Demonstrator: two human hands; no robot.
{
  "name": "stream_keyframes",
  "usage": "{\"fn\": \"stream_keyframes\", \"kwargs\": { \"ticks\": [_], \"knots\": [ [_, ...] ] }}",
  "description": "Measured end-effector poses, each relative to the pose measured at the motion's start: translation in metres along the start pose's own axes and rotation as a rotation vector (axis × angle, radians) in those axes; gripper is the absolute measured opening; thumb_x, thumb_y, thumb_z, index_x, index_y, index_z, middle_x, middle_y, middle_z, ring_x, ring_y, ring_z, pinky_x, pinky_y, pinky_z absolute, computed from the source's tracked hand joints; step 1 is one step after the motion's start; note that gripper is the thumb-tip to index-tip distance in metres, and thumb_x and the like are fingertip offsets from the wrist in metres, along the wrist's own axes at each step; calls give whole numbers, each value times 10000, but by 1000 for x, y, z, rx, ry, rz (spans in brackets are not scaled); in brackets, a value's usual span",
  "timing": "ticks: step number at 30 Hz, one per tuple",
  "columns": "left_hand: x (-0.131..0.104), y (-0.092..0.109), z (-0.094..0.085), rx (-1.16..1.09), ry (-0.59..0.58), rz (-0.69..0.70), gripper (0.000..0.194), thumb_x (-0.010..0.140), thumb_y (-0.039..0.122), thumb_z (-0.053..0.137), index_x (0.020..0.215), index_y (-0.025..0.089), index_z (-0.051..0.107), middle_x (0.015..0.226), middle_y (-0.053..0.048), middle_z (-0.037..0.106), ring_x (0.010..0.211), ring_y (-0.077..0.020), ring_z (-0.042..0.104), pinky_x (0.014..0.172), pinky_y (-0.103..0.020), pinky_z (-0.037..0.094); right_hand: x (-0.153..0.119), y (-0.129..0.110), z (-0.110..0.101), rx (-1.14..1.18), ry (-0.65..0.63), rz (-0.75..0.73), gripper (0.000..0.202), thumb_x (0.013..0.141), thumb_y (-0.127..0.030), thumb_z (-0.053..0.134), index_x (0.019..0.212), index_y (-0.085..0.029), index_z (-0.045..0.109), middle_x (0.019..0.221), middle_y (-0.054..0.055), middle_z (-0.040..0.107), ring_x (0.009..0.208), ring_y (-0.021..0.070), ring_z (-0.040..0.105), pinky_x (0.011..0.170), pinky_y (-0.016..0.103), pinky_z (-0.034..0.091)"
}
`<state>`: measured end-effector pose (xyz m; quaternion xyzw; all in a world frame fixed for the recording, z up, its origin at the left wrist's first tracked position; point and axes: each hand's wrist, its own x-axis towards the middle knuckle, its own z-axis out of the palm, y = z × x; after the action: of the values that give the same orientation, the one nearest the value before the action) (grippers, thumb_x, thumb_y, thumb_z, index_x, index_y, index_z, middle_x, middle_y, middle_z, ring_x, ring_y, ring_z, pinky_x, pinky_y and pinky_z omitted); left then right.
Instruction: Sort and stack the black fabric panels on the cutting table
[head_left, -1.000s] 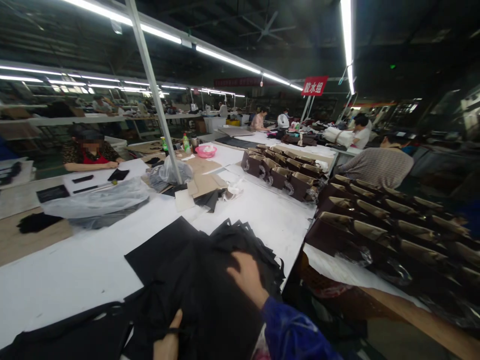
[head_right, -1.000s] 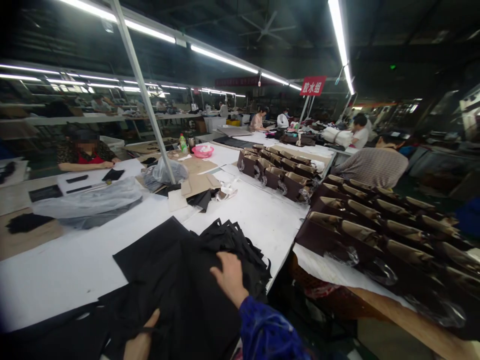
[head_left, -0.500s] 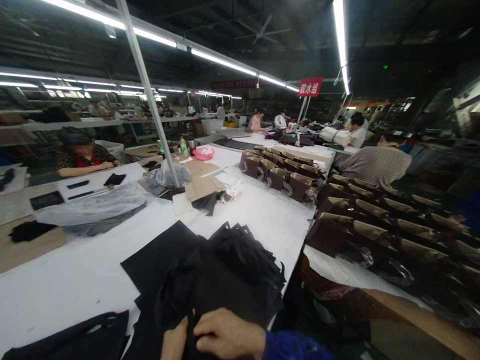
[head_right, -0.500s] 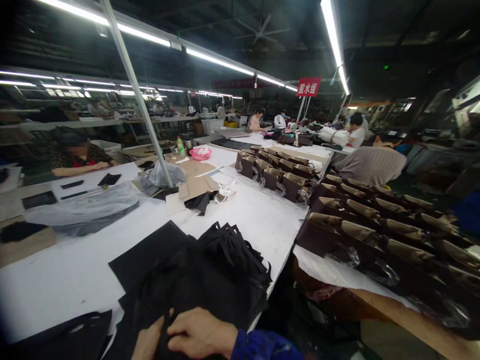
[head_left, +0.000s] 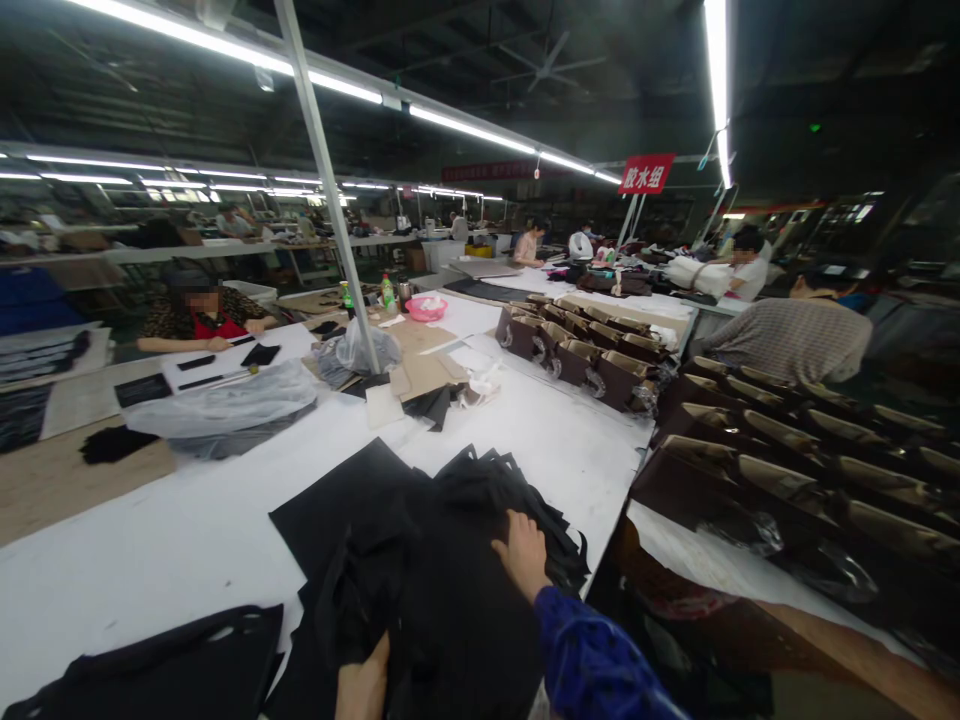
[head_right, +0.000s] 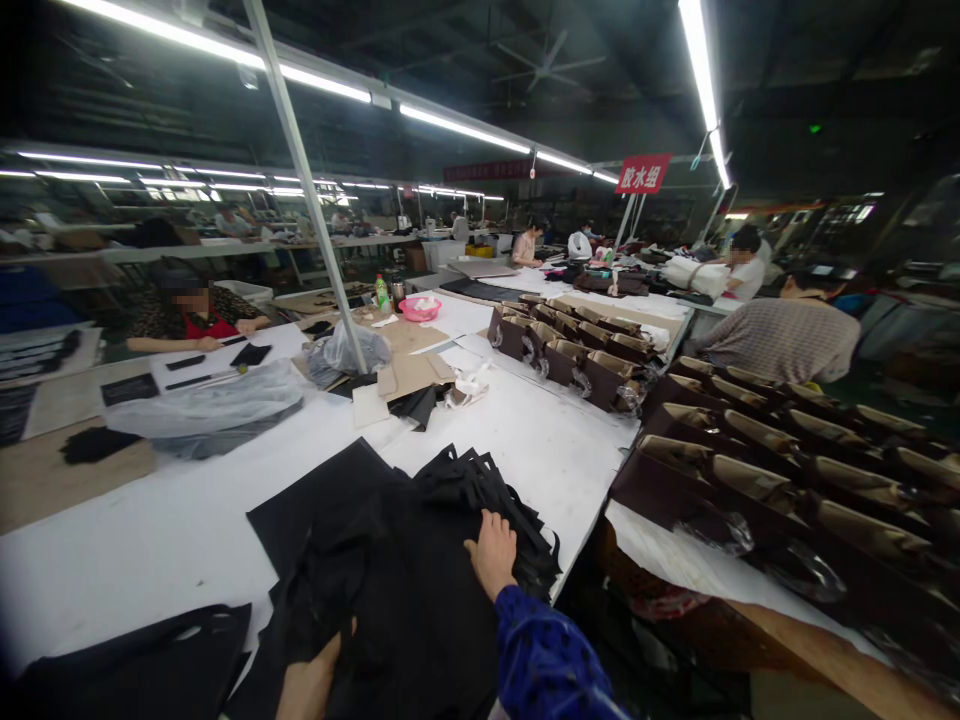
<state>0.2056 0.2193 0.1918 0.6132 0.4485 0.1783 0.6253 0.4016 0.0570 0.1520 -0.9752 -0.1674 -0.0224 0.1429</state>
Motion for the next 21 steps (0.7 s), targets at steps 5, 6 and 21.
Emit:
{"fn": "stream_keyframes", "kwargs": {
  "ticks": [5, 6, 21],
  "knots": [
    [2, -4, -3, 66, 2, -56, 690, 749, 422, 553, 1352, 110, 432, 1470, -135, 372, 1388, -277, 283, 1160, -358, 202, 5, 8, 1, -23, -6, -72, 81, 822, -259, 617, 887, -241, 662, 969, 51, 614, 965, 242, 507, 811, 354, 322],
    [1, -4, -3, 70, -2, -62, 685, 750, 424, 550, 1345, 104, 439, 1461, -140, 384, 1384, -278, 290, 1159, -358, 207, 3, 6, 0, -30, 23, -92, 69, 821, -272, 623, 868, -238, 661, 1002, 54, 603, 983, 247, 497, 813, 357, 322],
    [-11, 2, 8, 69, -32, -4, 591, 755, 448, 572, 1247, 123, 526, 1332, -164, 534, 1309, -315, 413, 1113, -414, 314, -30, -48, -42, 513, -107, -99, 122, 825, -249, 607, 755, -171, 544, 707, -1, 567, 655, 141, 518, 615, 247, 357]
  ]
}}
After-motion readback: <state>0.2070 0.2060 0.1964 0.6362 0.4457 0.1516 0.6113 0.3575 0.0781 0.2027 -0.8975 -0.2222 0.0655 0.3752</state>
